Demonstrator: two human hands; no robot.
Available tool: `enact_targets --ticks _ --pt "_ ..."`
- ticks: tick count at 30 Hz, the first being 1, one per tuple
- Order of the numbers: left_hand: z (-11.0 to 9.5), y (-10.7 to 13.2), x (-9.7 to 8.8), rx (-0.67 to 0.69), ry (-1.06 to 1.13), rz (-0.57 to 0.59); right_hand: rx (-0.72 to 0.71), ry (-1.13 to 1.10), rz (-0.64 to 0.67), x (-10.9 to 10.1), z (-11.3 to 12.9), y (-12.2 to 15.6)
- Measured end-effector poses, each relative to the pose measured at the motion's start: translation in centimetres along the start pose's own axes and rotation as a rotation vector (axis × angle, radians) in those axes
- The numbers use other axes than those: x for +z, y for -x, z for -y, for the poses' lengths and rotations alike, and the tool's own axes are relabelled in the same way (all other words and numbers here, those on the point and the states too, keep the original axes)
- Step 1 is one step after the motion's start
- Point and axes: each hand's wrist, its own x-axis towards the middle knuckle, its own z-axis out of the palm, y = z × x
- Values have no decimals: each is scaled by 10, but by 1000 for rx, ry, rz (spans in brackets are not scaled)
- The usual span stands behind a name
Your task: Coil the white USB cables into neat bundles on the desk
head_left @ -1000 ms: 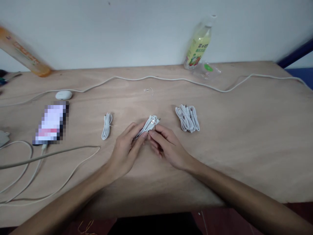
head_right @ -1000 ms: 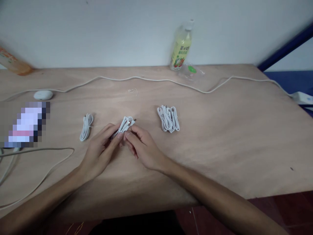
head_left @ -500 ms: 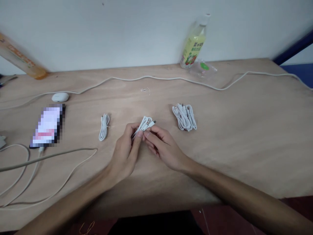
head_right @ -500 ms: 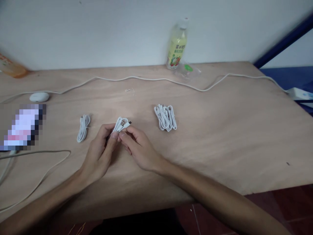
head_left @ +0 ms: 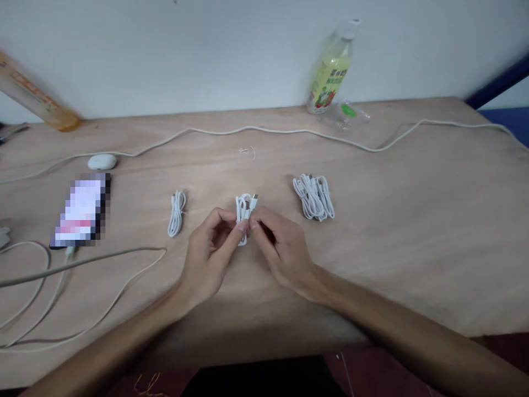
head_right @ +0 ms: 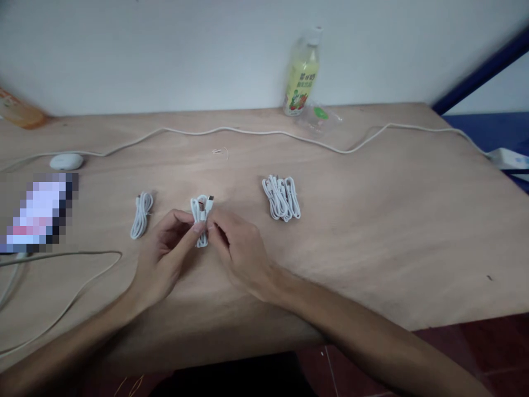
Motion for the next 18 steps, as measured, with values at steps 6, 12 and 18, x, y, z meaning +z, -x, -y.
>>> enact_targets --ticks 6,12,18 --pt "-8 -4 -2 -73 112 -49 -171 269 26 -5 -5 -2" --pt "-7 -4 -4 -135 211 -27 -343 368 57 -10 -11 -5" --pt "-9 -5 -8 -43 191 76 -365 303 35 -14 -10 -6"
